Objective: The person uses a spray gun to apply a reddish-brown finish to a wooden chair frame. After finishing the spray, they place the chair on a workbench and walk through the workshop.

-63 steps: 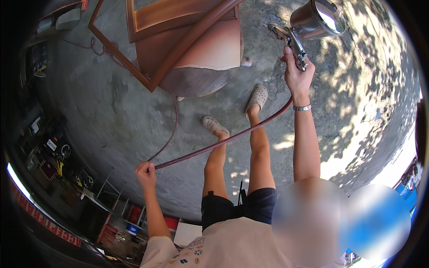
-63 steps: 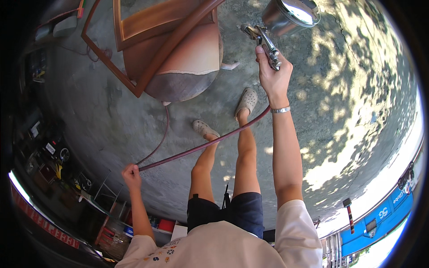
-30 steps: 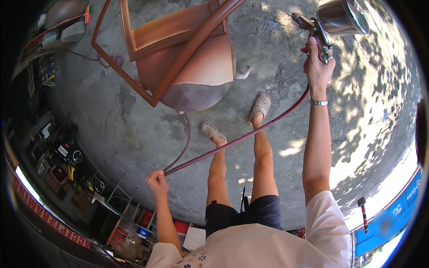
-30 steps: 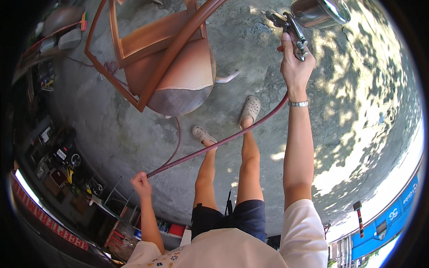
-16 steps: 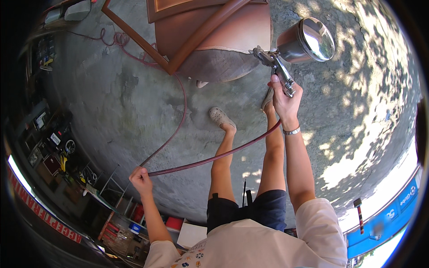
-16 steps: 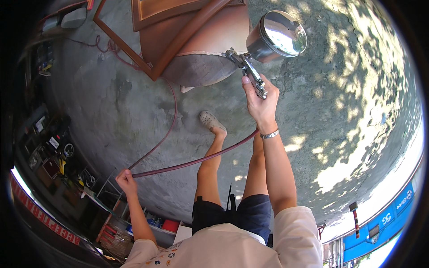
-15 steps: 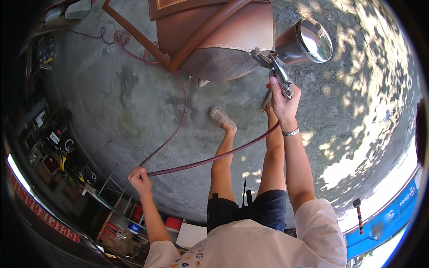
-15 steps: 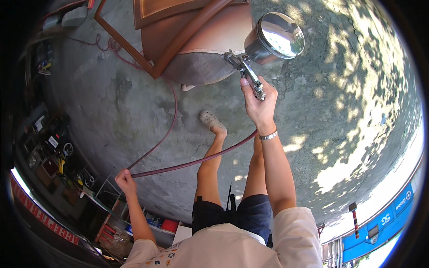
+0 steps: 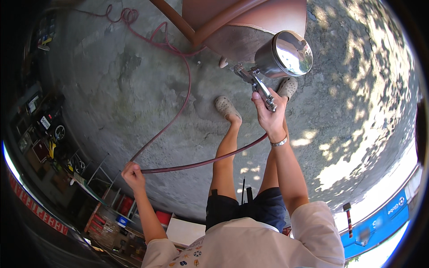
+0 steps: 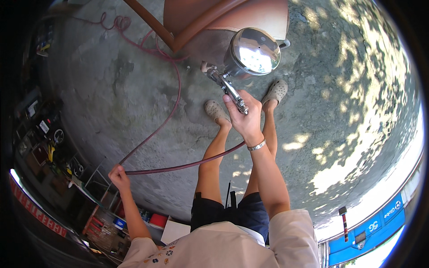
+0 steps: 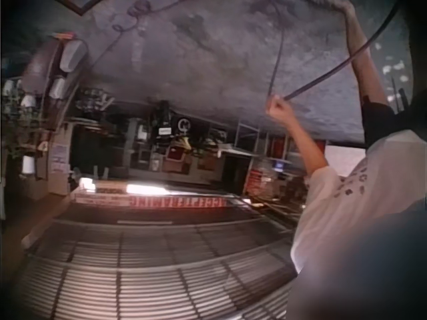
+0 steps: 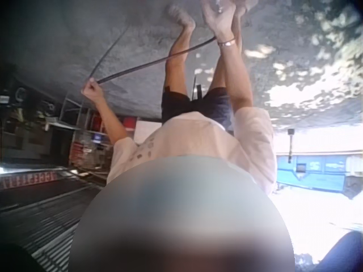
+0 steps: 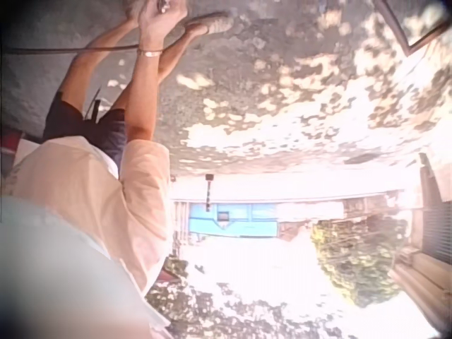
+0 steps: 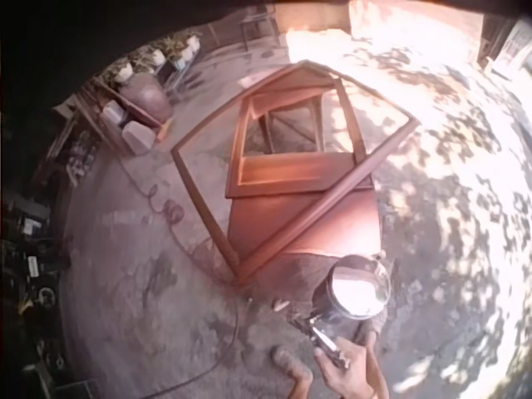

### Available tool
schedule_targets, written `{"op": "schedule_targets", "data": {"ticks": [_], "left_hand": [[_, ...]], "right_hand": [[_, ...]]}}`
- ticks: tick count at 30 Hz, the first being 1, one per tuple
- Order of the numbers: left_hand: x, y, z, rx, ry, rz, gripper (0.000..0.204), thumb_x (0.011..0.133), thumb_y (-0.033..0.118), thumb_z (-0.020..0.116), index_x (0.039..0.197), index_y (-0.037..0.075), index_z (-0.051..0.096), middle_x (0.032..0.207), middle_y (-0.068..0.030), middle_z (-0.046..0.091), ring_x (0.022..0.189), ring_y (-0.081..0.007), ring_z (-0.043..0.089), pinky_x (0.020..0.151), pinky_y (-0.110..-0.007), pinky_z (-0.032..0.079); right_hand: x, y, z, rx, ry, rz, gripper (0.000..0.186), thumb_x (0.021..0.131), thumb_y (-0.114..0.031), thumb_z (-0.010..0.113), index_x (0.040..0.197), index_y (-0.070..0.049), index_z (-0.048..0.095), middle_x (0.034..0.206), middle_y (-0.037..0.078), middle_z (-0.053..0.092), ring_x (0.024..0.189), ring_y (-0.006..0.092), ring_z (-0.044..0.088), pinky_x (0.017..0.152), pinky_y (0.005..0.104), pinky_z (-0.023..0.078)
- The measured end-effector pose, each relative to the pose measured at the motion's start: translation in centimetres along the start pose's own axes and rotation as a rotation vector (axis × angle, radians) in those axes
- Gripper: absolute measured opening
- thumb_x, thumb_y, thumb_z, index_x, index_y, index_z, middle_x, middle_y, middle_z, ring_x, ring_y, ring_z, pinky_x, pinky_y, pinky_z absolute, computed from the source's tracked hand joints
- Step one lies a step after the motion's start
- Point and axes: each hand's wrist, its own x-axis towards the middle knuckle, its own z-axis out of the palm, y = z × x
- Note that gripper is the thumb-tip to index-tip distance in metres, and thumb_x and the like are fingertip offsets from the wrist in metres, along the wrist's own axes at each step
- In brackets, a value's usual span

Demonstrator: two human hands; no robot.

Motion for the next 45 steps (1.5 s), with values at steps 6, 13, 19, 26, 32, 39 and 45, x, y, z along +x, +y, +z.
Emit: {"op": "schedule_targets", "data": {"ticks": [6,13,19,26,32,39,45], "left_hand": [[-0.4,-1.3,-0.6,0.010,0.003,-0.004,0.058,0.099,0.036,0.048,0.058,-0.002,0.033,0.052,-0.0103,0.032,0.045,-0.0204,0.034,0.046,-0.036,0.022],[-0.5,0.5,-0.9,0.027,-0.028,-0.076,0.060,0.097,0.039,0.049,0.057,-0.003,0.036,0.052,-0.0113,0.035,0.048,-0.0250,0.038,0.048,-0.037,0.027],[1.0,5.8,1.0,-0.015,-0.030,-0.063,0.060,0.097,0.040,0.051,0.056,-0.002,0.037,0.052,-0.0108,0.036,0.047,-0.0242,0.037,0.047,-0.035,0.027],[4.6,14.1,6.2,-0.130,-0.010,-0.021,0.056,0.097,0.037,0.051,0.060,-0.002,0.033,0.053,-0.0094,0.030,0.047,-0.0201,0.032,0.046,-0.036,0.022],[7.2,19.8,9.9,-0.147,-0.084,-0.021,0.059,0.097,0.041,0.051,0.059,-0.001,0.033,0.052,-0.0096,0.030,0.046,-0.0207,0.033,0.046,-0.036,0.022],[9.6,25.4,12.8,-0.212,-0.131,-0.032,0.061,0.097,0.044,0.049,0.058,0.001,0.032,0.052,-0.0071,0.029,0.045,-0.0183,0.032,0.045,-0.035,0.021],[10.1,29.4,14.9,-0.324,-0.195,-0.081,0.057,0.094,0.039,0.055,0.058,0.001,0.032,0.053,-0.0088,0.030,0.045,-0.0213,0.032,0.045,-0.036,0.023]], "right_hand": [[-2.1,-1.4,2.8,0.010,-0.149,0.002,0.017,0.080,-0.012,0.074,0.085,0.001,0.064,0.073,0.011,0.061,0.060,0.0233,0.060,0.055,0.0311,0.046],[-3.5,-5.3,2.9,0.072,-0.306,-0.112,0.022,0.080,-0.013,0.074,0.092,0.002,0.064,0.076,0.014,0.062,0.066,0.0297,0.062,0.061,0.0345,0.049],[3.6,-8.1,-4.6,-0.122,-0.077,0.020,0.025,0.083,-0.019,0.072,0.074,0.000,0.058,0.065,0.013,0.057,0.053,0.0294,0.055,0.051,0.0362,0.043],[15.3,-6.3,-17.9,-0.195,0.193,0.184,0.032,0.089,-0.029,0.068,0.088,0.003,0.068,0.055,0.006,0.057,0.051,0.0096,0.049,0.052,0.0275,0.041],[23.0,-4.5,-26.5,-0.236,0.295,0.183,0.038,0.090,-0.037,0.065,0.083,0.001,0.069,0.058,0.005,0.061,0.047,0.0084,0.052,0.046,0.0250,0.037],[30.5,-3.7,-34.0,-0.254,0.383,0.186,0.046,0.088,-0.044,0.065,0.078,0.001,0.069,0.060,0.007,0.064,0.040,0.0107,0.051,0.039,0.0263,0.038],[36.2,-4.1,-40.2,-0.408,0.416,0.183,0.055,0.086,-0.052,0.063,0.072,0.001,0.067,0.059,0.007,0.063,0.042,0.0130,0.055,0.041,0.0270,0.042]]}}
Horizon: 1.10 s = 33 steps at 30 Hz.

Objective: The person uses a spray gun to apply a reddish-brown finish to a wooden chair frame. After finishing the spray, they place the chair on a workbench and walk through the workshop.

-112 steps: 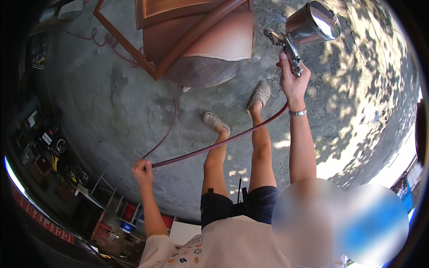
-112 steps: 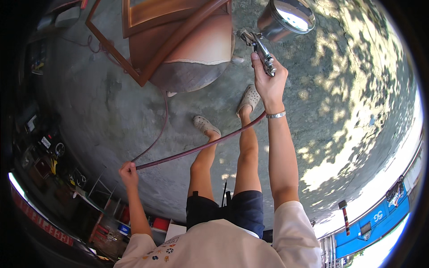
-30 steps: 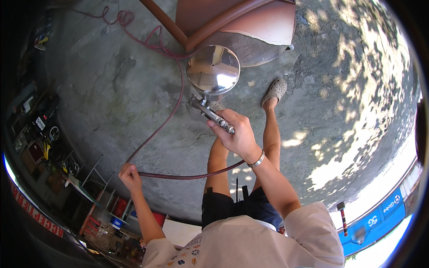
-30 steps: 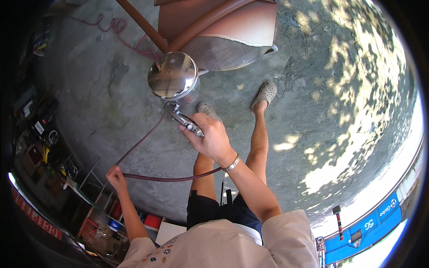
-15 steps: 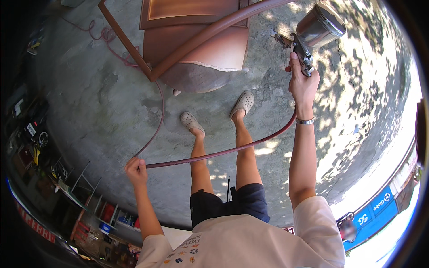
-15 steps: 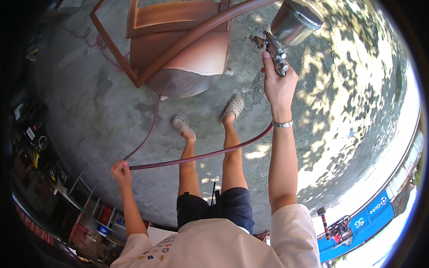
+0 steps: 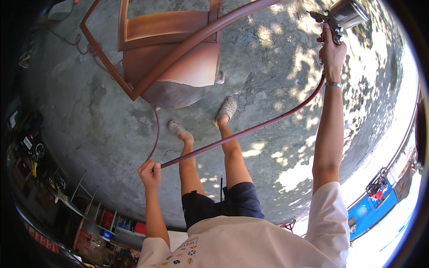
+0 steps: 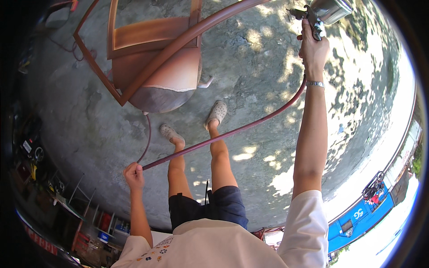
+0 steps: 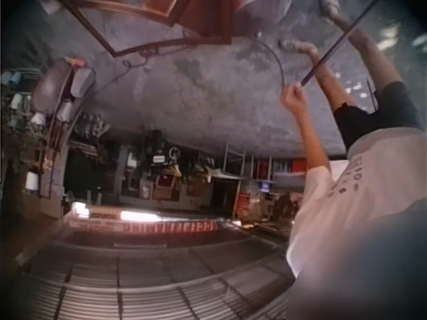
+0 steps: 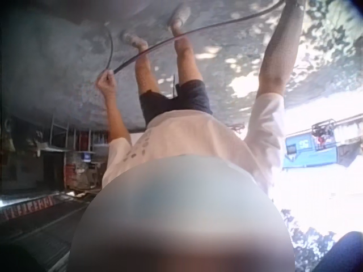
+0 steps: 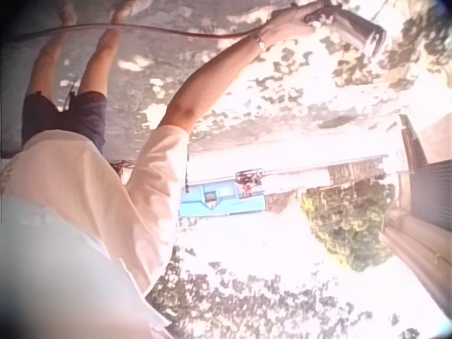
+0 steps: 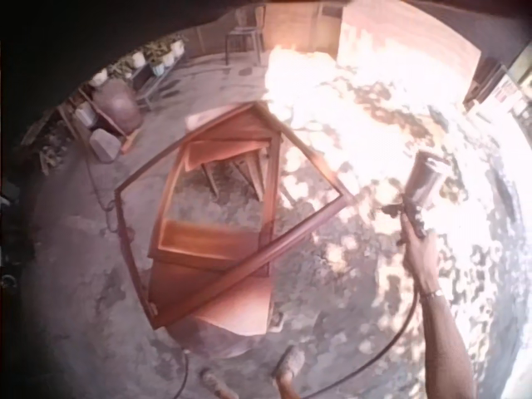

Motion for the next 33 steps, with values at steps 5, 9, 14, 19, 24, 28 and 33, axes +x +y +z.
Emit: {"op": "schedule_targets", "data": {"ticks": [5,9,14,19,24,28,33], "left_hand": [[-0.7,1.5,2.2,-0.105,-0.064,-0.022,0.053,0.094,0.034,0.057,0.059,0.002,0.033,0.053,-0.0122,0.031,0.045,-0.0280,0.035,0.045,-0.038,0.026],[-0.9,0.6,2.3,-0.150,-0.096,-0.044,0.053,0.095,0.034,0.055,0.059,0.002,0.033,0.054,-0.0116,0.031,0.045,-0.0269,0.035,0.045,-0.038,0.026],[-0.6,-3.4,-0.9,-0.186,-0.046,-0.098,0.055,0.097,0.037,0.051,0.059,0.002,0.033,0.052,-0.0086,0.029,0.044,-0.0204,0.032,0.044,-0.036,0.024],[0.1,-10.1,-7.7,-0.152,-0.022,-0.106,0.058,0.099,0.039,0.048,0.057,0.003,0.032,0.050,-0.0060,0.029,0.044,-0.0166,0.029,0.044,-0.034,0.021],[0.3,-15.8,-13.5,-0.127,0.006,-0.110,0.059,0.099,0.040,0.048,0.057,0.002,0.031,0.050,-0.0053,0.029,0.045,-0.0151,0.029,0.044,-0.034,0.021],[0.2,-19.0,-16.6,-0.092,0.042,-0.085,0.056,0.100,0.038,0.047,0.060,0.002,0.030,0.052,-0.0051,0.027,0.048,-0.0126,0.028,0.046,-0.034,0.019],[0.3,-22.9,-19.8,-0.083,0.052,-0.118,0.059,0.099,0.039,0.048,0.056,0.003,0.032,0.049,-0.0046,0.030,0.045,-0.0139,0.030,0.045,-0.034,0.021]], "right_hand": [[4.6,-3.0,-2.9,-0.119,0.219,-0.222,0.055,0.088,-0.052,0.061,0.082,0.002,0.071,0.054,0.005,0.059,0.041,0.0122,0.053,0.042,0.0263,0.041],[4.3,-6.0,-2.7,-0.166,0.194,-0.193,0.052,0.090,-0.050,0.060,0.082,0.000,0.071,0.053,0.003,0.057,0.038,0.0084,0.046,0.039,0.0256,0.035],[-3.3,-8.9,0.2,-0.036,-0.070,-0.081,0.048,0.089,-0.047,0.064,0.080,0.000,0.068,0.062,0.005,0.061,0.036,0.0076,0.043,0.035,0.0250,0.031],[-13.3,-12.4,2.9,-0.089,-0.117,0.019,0.042,0.092,-0.042,0.061,0.085,-0.001,0.070,0.062,0.004,0.063,0.035,0.0070,0.043,0.034,0.0238,0.030],[-22.0,-14.9,5.6,-0.060,-0.196,0.108,0.037,0.093,-0.037,0.063,0.085,-0.001,0.069,0.061,0.004,0.063,0.034,0.0057,0.042,0.033,0.0229,0.028],[-28.5,-16.7,8.3,-0.080,-0.228,0.113,0.042,0.091,-0.038,0.064,0.079,0.001,0.069,0.054,0.001,0.059,0.045,0.0052,0.046,0.043,0.0243,0.032],[-35.2,-19.1,11.3,0.002,-0.352,0.128,0.028,0.092,-0.025,0.066,0.088,0.003,0.068,0.067,0.007,0.065,0.058,0.0089,0.056,0.054,0.0246,0.044]]}}
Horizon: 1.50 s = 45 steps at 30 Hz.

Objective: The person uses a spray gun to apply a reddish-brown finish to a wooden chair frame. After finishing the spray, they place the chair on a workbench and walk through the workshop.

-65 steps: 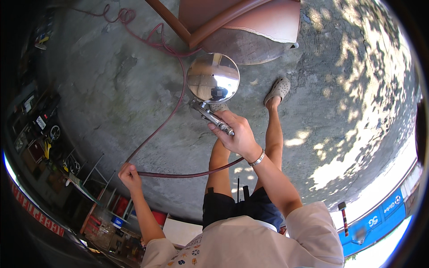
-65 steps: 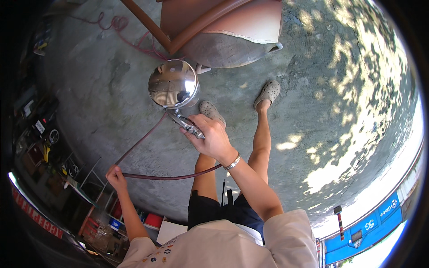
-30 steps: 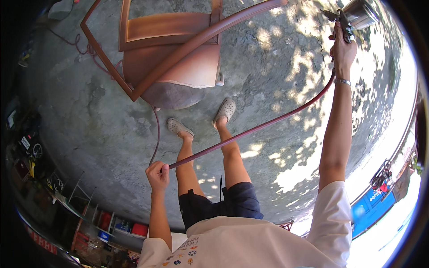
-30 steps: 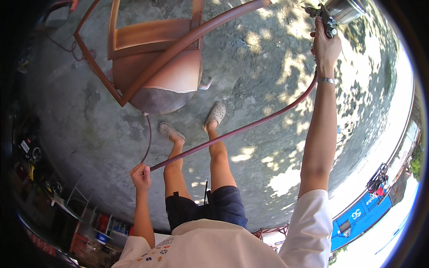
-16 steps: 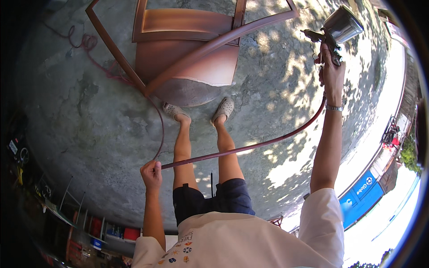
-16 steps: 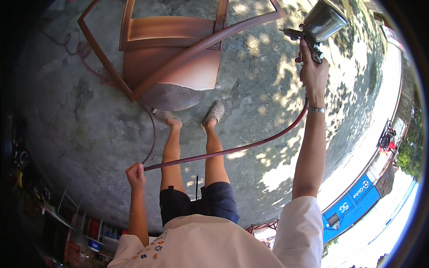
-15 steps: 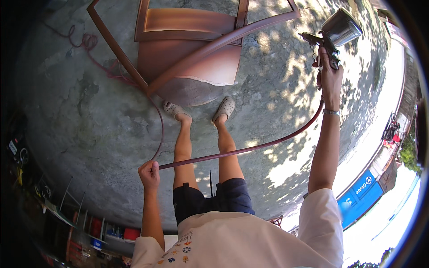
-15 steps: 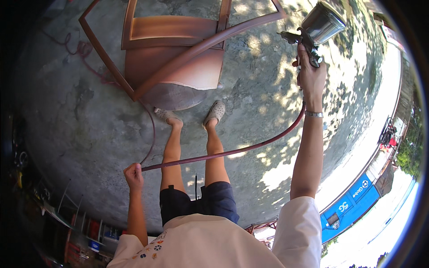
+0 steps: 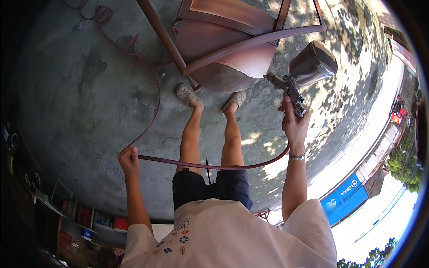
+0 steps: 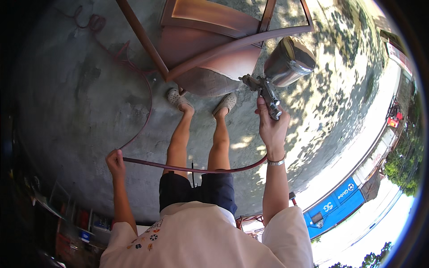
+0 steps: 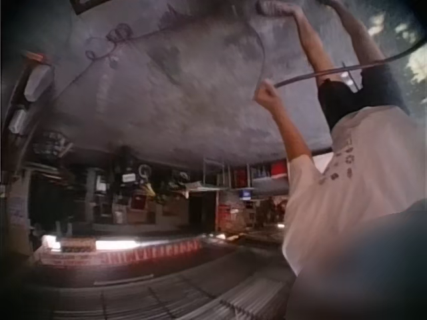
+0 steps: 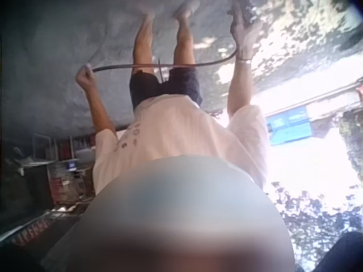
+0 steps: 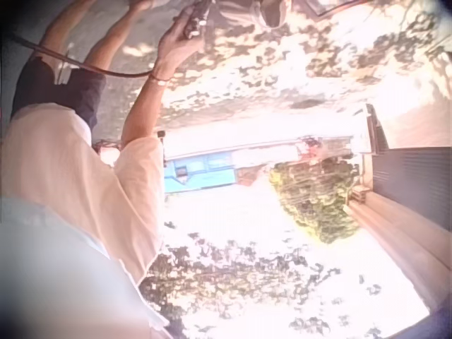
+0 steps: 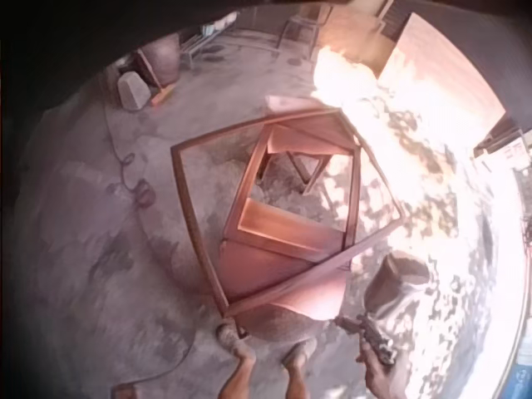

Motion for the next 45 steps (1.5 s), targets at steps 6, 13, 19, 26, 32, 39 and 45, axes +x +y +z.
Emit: {"op": "schedule_targets", "data": {"ticks": [6,13,19,26,32,39,45], "left_hand": [[0.6,-2.8,-2.7,0.028,0.046,0.044,0.053,0.100,0.033,0.047,0.061,0.002,0.030,0.052,-0.0054,0.030,0.049,-0.0132,0.030,0.047,-0.033,0.022],[1.0,-4.3,-4.9,0.080,0.065,0.056,0.053,0.099,0.033,0.048,0.061,0.001,0.031,0.053,-0.0059,0.030,0.049,-0.0142,0.030,0.047,-0.034,0.022],[1.5,-3.3,-5.1,0.100,0.049,0.065,0.056,0.099,0.037,0.049,0.057,0.002,0.033,0.051,-0.0054,0.032,0.047,-0.0147,0.032,0.047,-0.034,0.023],[3.4,0.9,-2.4,0.130,0.047,0.105,0.062,0.098,0.043,0.048,0.052,0.005,0.034,0.048,-0.0038,0.033,0.043,-0.0140,0.033,0.044,-0.033,0.023],[5.5,5.5,0.1,0.105,-0.008,0.081,0.061,0.098,0.044,0.047,0.054,0.004,0.033,0.048,-0.0045,0.032,0.043,-0.0149,0.032,0.044,-0.034,0.023],[9.0,10.5,3.7,0.109,-0.071,0.131,0.063,0.097,0.046,0.049,0.053,0.005,0.031,0.049,-0.0030,0.030,0.043,-0.0136,0.031,0.043,-0.032,0.021],[11.3,13.9,5.4,0.091,-0.184,0.163,0.065,0.094,0.053,0.051,0.055,0.005,0.032,0.050,-0.0022,0.032,0.043,-0.0131,0.031,0.042,-0.032,0.022]], "right_hand": [[-5.7,-1.4,5.3,-0.093,-0.194,-0.177,0.021,0.087,-0.017,0.070,0.086,0.003,0.064,0.061,0.010,0.056,0.053,0.0137,0.052,0.052,0.0288,0.041],[-9.2,-6.9,9.5,-0.042,-0.447,-0.228,0.019,0.084,-0.015,0.071,0.090,0.001,0.063,0.076,0.017,0.063,0.060,0.0319,0.061,0.055,0.0346,0.045],[-4.7,-7.2,9.4,-0.190,-0.232,-0.205,0.029,0.087,-0.024,0.069,0.080,0.003,0.059,0.063,0.020,0.057,0.054,0.0365,0.056,0.051,0.0380,0.042],[4.8,-6.1,3.6,-0.207,0.033,-0.083,0.034,0.091,-0.029,0.065,0.084,0.005,0.066,0.055,0.015,0.057,0.047,0.0204,0.050,0.050,0.0329,0.041],[12.6,-3.6,-2.7,-0.269,0.145,0.030,0.046,0.088,-0.040,0.066,0.082,0.005,0.069,0.057,0.011,0.062,0.054,0.0186,0.063,0.053,0.0320,0.046],[21.8,-1.1,-9.3,-0.220,0.257,0.064,0.050,0.088,-0.046,0.064,0.082,0.003,0.067,0.061,0.007,0.064,0.041,0.0102,0.050,0.039,0.0276,0.036],[29.2,0.1,-13.9,-0.198,0.418,0.045,0.055,0.086,-0.052,0.064,0.080,0.002,0.069,0.059,0.008,0.064,0.042,0.0151,0.057,0.042,0.0297,0.044]]}}
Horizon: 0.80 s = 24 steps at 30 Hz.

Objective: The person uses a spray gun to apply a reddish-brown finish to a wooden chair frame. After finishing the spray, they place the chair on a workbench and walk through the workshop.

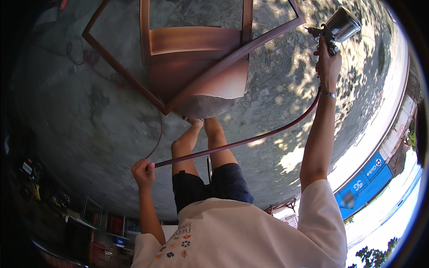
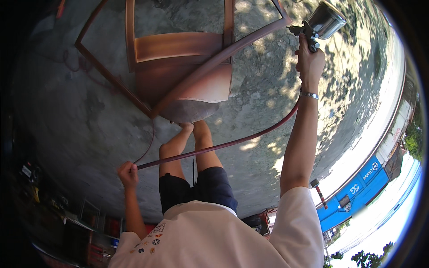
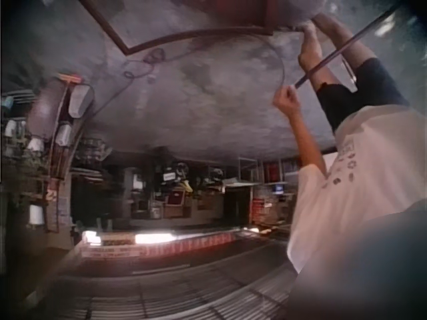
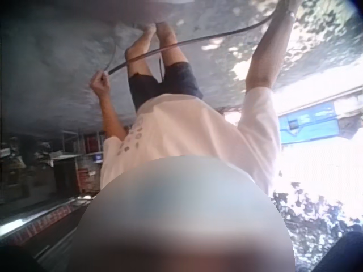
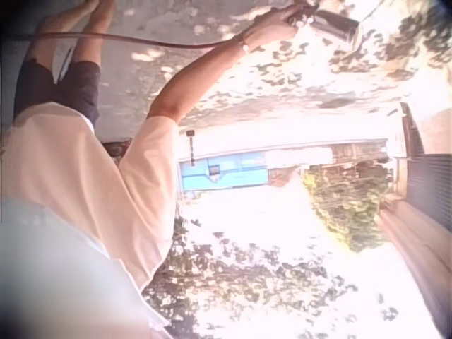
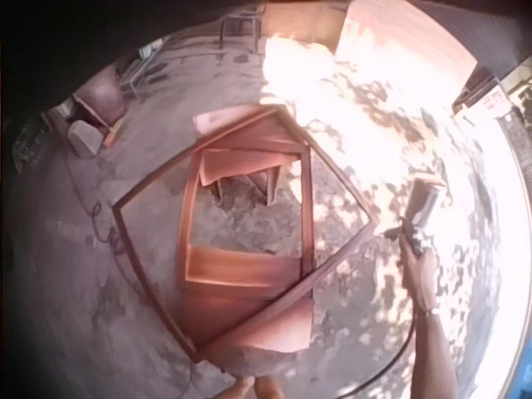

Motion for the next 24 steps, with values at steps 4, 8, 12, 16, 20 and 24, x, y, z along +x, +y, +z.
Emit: {"op": "schedule_targets", "data": {"ticks": [4,8,12,16,20,24], "left_hand": [[1.5,2.5,-0.4,-0.033,-0.105,-0.010,0.058,0.090,0.049,0.060,0.060,0.003,0.041,0.052,-0.0031,0.037,0.045,-0.0143,0.034,0.042,-0.032,0.025],[1.6,0.7,-2.8,0.039,-0.191,-0.149,0.048,0.087,0.038,0.068,0.065,0.002,0.046,0.054,-0.0058,0.041,0.046,-0.0160,0.034,0.044,-0.033,0.028],[0.1,-6.4,-7.1,0.199,-0.137,-0.259,0.047,0.088,0.034,0.067,0.063,0.002,0.046,0.053,-0.0074,0.039,0.049,-0.0170,0.034,0.046,-0.033,0.030],[0.6,-11.7,-13.1,0.247,-0.014,-0.347,0.050,0.091,0.036,0.065,0.060,0.002,0.044,0.050,-0.0063,0.037,0.049,-0.0166,0.033,0.046,-0.034,0.029],[3.5,-17.6,-22.2,0.317,0.081,-0.227,0.051,0.091,0.036,0.064,0.059,0.002,0.043,0.050,-0.0056,0.036,0.048,-0.0161,0.032,0.045,-0.034,0.028],[6.5,-20.4,-32.5,0.303,0.294,-0.106,0.050,0.091,0.034,0.065,0.059,0.003,0.043,0.051,-0.0053,0.037,0.048,-0.0153,0.031,0.045,-0.033,0.027]], "right_hand": [[3.3,-0.5,-0.7,0.049,0.220,0.010,0.053,0.087,-0.049,0.063,0.085,0.004,0.068,0.064,0.010,0.064,0.042,0.0169,0.057,0.042,0.0291,0.046],[1.9,-2.7,-2.0,0.246,0.432,0.045,0.051,0.091,-0.040,0.061,0.081,0.009,0.063,0.071,0.016,0.067,0.038,0.0168,0.053,0.036,0.0291,0.040],[-2.5,-5.7,-2.2,0.499,0.416,0.031,0.041,0.094,-0.032,0.060,0.085,0.008,0.060,0.071,0.019,0.067,0.032,0.0141,0.046,0.031,0.0282,0.033],[-8.5,-9.5,-0.7,0.494,0.445,0.026,0.037,0.094,-0.033,0.061,0.085,0.003,0.060,0.067,0.014,0.066,0.032,0.0117,0.045,0.031,0.0261,0.031],[-16.1,-16.0,1.2,0.517,0.410,-0.006,0.038,0.095,-0.032,0.059,0.085,0.005,0.063,0.070,0.013,0.067,0.032,0.0114,0.044,0.030,0.0250,0.032],[-20.6,-20.7,5.8,0.590,0.414,-0.044,0.037,0.096,-0.032,0.058,0.092,0.004,0.063,0.074,0.014,0.069,0.031,0.0112,0.042,0.030,0.0246,0.032]]}}
